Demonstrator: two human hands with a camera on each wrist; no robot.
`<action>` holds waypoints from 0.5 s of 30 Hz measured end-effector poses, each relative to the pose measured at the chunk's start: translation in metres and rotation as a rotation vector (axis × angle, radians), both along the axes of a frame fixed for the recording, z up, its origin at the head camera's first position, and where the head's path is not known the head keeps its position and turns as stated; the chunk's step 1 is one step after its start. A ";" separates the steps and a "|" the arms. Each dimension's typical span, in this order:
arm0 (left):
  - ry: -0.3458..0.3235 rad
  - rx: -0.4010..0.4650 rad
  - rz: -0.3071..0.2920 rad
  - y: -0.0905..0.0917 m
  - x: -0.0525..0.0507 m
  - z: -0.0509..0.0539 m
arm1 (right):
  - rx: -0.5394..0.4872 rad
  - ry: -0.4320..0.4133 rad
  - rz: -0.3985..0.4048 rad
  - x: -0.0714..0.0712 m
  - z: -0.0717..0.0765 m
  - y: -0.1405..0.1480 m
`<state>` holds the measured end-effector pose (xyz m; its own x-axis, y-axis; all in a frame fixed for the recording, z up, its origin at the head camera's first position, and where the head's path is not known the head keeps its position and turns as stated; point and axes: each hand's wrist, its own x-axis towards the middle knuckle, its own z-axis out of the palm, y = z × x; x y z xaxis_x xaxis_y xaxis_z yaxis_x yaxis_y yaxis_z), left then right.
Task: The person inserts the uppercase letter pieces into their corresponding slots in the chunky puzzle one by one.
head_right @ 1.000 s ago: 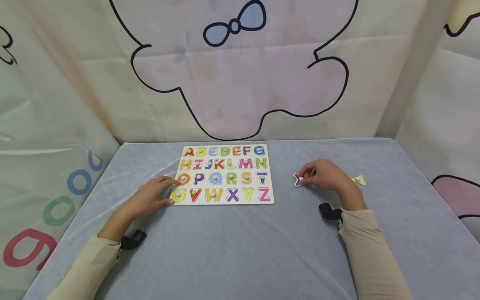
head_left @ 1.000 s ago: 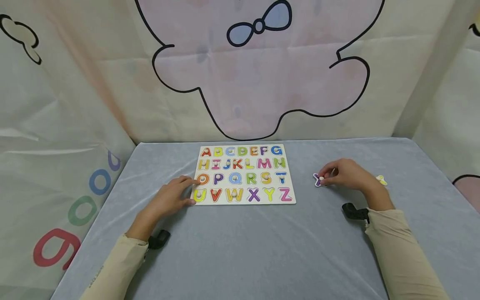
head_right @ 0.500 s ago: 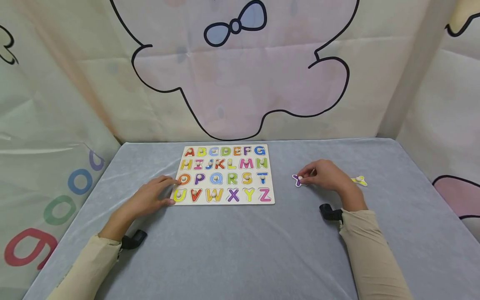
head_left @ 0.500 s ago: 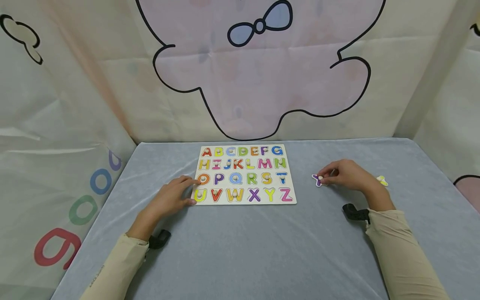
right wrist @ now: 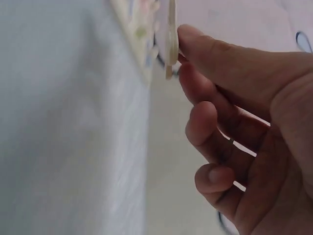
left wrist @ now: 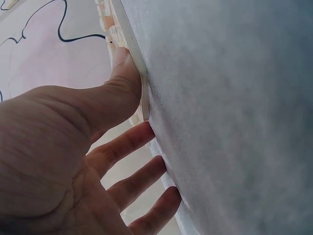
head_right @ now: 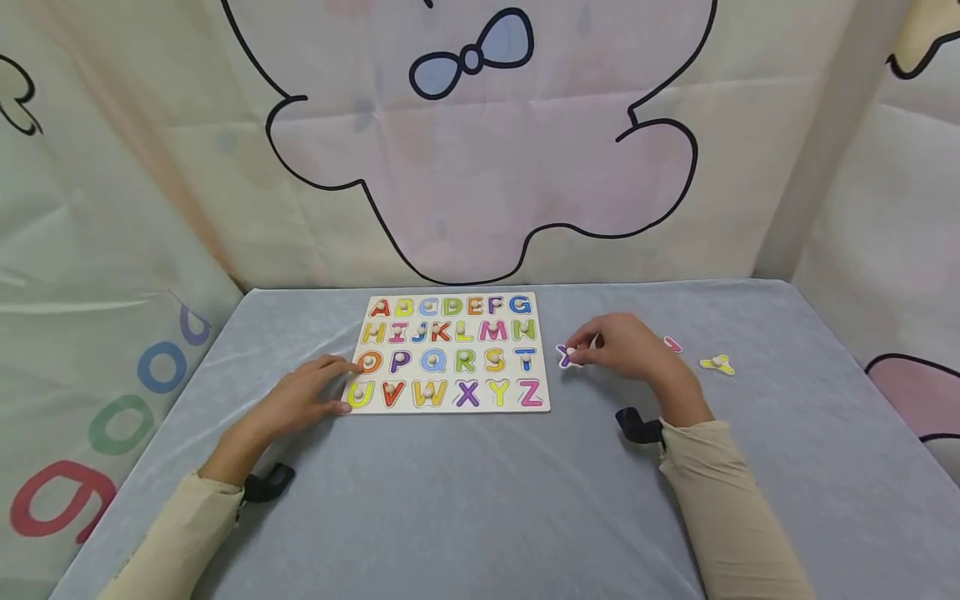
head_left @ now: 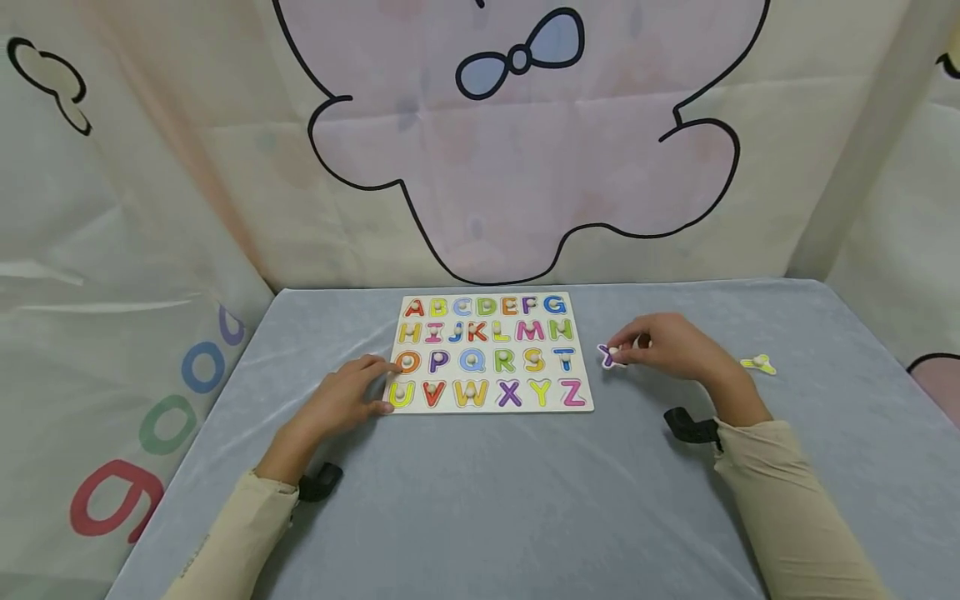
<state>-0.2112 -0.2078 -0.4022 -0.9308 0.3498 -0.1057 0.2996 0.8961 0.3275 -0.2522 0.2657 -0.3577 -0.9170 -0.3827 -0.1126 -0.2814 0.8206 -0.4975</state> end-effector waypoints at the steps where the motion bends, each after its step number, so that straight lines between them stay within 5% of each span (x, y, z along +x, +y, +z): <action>1: 0.001 -0.002 0.001 0.000 0.001 -0.001 | 0.000 0.001 0.005 0.000 0.002 -0.007; 6: 0.019 -0.007 0.011 -0.001 0.002 -0.001 | -0.064 -0.022 -0.019 0.001 0.011 -0.056; 15: -0.002 0.002 0.006 0.002 -0.001 -0.001 | -0.053 -0.057 0.006 0.014 -0.018 -0.121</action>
<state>-0.2121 -0.2060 -0.4031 -0.9327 0.3443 -0.1069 0.2934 0.8973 0.3298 -0.2379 0.1451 -0.3752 -0.9073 -0.3950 -0.1438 -0.2563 0.7911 -0.5554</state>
